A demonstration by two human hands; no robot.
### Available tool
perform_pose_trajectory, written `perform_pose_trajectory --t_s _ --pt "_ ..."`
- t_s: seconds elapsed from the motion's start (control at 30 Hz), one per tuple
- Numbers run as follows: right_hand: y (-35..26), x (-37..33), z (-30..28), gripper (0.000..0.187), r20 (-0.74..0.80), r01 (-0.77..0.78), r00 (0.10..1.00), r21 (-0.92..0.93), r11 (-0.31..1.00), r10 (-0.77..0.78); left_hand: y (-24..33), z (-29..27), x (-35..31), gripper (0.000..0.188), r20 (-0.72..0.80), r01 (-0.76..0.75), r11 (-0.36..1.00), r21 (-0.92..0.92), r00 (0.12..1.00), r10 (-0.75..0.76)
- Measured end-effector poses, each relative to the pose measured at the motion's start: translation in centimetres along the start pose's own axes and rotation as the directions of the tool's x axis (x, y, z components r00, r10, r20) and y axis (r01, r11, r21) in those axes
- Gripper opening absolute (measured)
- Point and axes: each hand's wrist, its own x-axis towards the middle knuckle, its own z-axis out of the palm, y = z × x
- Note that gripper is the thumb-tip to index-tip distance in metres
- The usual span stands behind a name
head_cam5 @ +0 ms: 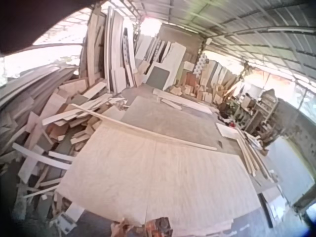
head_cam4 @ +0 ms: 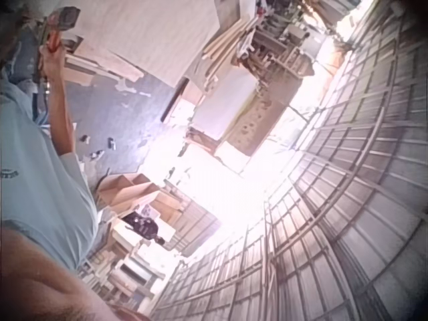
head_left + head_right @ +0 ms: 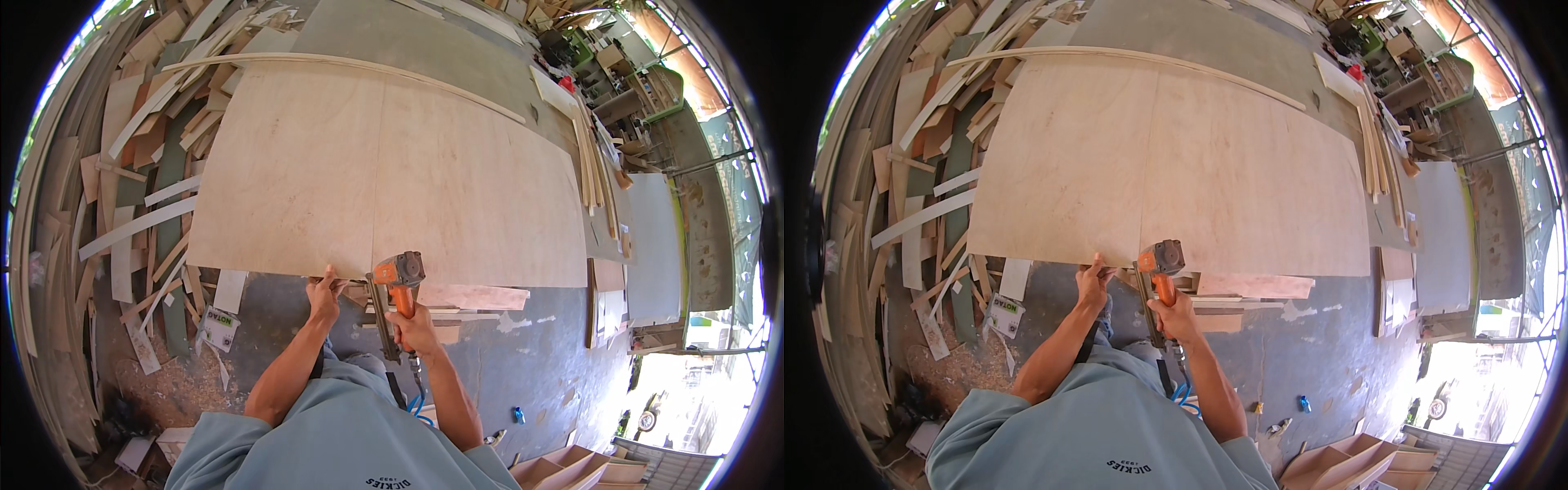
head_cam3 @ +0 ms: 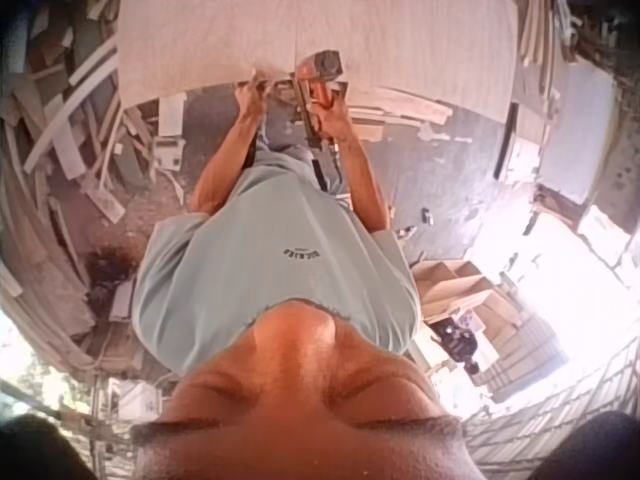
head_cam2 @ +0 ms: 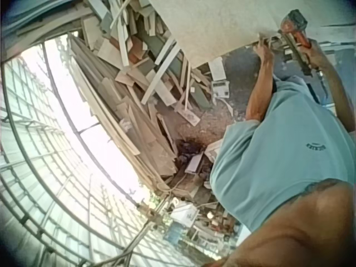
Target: The person secures a large wooden panel to a furniture frame using a pneumatic nail gun.
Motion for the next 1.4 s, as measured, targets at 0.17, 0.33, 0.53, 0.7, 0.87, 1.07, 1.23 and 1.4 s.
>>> perform_pose_trajectory --t_s 0.17,0.33,0.53,0.7,0.87,1.07,1.23,1.4 --pt "0.4 0.2 -0.1 0.022 0.001 0.003 1.0 0.003 1.0 -0.003 -0.1 0.0 0.0 0.027 0.008 0.001 1.0 -0.004 1.0 -0.001" --pt "-0.1 -0.1 0.1 0.017 -0.004 0.015 1.0 -0.01 1.0 -0.015 0.1 0.2 -0.2 0.029 -0.005 0.01 1.0 -0.009 1.0 -0.01" --pt "-0.1 -0.3 0.1 0.017 -0.015 0.003 1.0 0.038 0.999 -0.002 0.1 0.1 0.1 0.035 0.011 0.041 0.999 -0.022 0.999 -0.041" --pt "0.1 0.1 0.3 0.019 0.01 0.01 1.0 0.014 1.0 -0.01 0.0 0.1 -0.1 0.038 0.016 0.043 0.999 -0.012 0.999 -0.042" --pt "-0.7 -0.4 0.9 0.018 0.008 0.005 1.0 0.001 1.0 -0.005 0.1 0.0 0.1 0.039 0.021 0.048 0.999 -0.015 0.999 -0.048" --pt "-0.1 0.1 0.6 0.029 0.015 0.005 1.0 -0.032 0.999 -0.005 -0.1 -0.1 0.2 0.038 0.035 0.043 0.998 -0.036 0.999 -0.042" --pt "-0.3 0.1 0.6 0.03 0.025 0.012 1.0 -0.022 1.0 -0.012 -0.3 -0.1 0.3 0.036 0.026 0.053 0.998 -0.037 0.998 -0.052" --pt "-0.3 0.2 0.7 0.026 0.016 0.021 1.0 -0.038 0.999 -0.02 0.1 -0.1 0.1 0.036 0.04 0.054 0.998 -0.041 0.998 -0.052"
